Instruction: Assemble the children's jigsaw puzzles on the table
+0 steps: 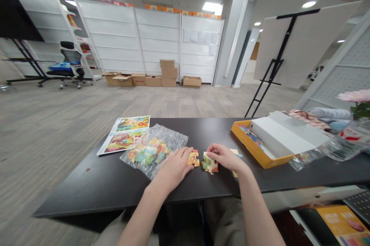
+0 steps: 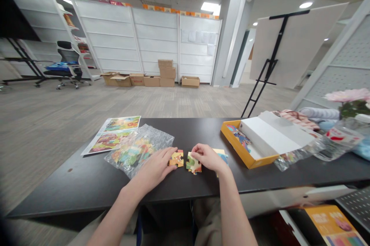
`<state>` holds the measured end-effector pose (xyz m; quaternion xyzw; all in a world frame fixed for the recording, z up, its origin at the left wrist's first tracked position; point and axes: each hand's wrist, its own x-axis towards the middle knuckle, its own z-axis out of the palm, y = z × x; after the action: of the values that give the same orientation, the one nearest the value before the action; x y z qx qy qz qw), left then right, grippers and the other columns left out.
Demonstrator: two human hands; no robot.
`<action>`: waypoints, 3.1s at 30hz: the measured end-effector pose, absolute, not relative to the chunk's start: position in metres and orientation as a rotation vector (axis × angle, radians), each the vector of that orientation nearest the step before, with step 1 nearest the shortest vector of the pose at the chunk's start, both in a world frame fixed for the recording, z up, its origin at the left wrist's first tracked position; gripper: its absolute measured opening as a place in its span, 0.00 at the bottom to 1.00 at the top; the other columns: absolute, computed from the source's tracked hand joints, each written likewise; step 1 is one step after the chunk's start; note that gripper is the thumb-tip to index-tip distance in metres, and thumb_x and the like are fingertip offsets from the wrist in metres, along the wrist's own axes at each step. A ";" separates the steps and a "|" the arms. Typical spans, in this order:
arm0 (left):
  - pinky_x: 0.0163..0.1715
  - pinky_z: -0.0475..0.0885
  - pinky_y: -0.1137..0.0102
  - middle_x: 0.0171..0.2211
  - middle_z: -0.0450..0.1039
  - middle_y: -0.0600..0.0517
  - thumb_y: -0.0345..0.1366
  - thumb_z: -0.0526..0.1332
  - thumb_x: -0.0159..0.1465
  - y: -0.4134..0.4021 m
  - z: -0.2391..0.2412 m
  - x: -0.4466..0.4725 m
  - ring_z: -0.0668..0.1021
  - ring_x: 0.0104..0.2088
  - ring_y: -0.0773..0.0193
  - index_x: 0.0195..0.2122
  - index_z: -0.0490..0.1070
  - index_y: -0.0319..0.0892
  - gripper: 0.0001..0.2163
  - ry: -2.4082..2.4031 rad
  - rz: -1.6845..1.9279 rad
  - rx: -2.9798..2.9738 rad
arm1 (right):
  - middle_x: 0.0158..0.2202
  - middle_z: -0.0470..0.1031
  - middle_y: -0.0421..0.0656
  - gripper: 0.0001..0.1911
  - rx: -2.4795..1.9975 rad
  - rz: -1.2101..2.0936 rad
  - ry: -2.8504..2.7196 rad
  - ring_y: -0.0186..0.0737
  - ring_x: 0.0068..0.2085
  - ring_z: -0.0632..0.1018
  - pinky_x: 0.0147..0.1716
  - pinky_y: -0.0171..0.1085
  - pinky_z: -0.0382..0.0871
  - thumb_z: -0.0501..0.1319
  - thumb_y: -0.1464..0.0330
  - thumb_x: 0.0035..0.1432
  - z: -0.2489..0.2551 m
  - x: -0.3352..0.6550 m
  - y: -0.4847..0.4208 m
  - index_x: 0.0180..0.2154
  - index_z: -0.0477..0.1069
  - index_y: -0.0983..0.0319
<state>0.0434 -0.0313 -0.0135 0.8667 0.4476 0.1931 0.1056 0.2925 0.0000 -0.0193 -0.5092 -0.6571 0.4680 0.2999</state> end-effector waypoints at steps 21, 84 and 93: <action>0.61 0.64 0.56 0.58 0.70 0.47 0.43 0.67 0.62 -0.037 -0.012 0.032 0.70 0.60 0.51 0.62 0.65 0.49 0.27 1.256 0.565 2.456 | 0.42 0.77 0.44 0.16 -1.506 0.526 -2.116 0.43 0.42 0.77 0.42 0.38 0.68 0.68 0.68 0.52 -0.012 0.258 -0.016 0.45 0.76 0.58; 0.58 0.65 0.54 0.57 0.72 0.46 0.31 0.54 0.69 -0.031 -0.021 0.079 0.71 0.57 0.52 0.55 0.69 0.44 0.15 1.490 0.861 2.461 | 0.50 0.73 0.43 0.28 -1.641 0.614 -2.123 0.49 0.53 0.71 0.53 0.44 0.63 0.71 0.71 0.45 -0.015 0.323 -0.004 0.50 0.69 0.56; 0.57 0.64 0.54 0.51 0.76 0.45 0.38 0.62 0.66 -0.023 -0.028 0.101 0.73 0.55 0.51 0.61 0.63 0.42 0.22 1.435 0.936 2.273 | 0.48 0.74 0.42 0.22 -1.379 0.691 -2.082 0.45 0.51 0.74 0.52 0.44 0.66 0.69 0.72 0.49 -0.015 0.301 -0.010 0.47 0.70 0.57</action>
<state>0.1008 -0.0225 -0.0278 0.7898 0.4987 0.3254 0.1472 0.3015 -0.0104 -0.0153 -0.5121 -0.7733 0.2566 0.2718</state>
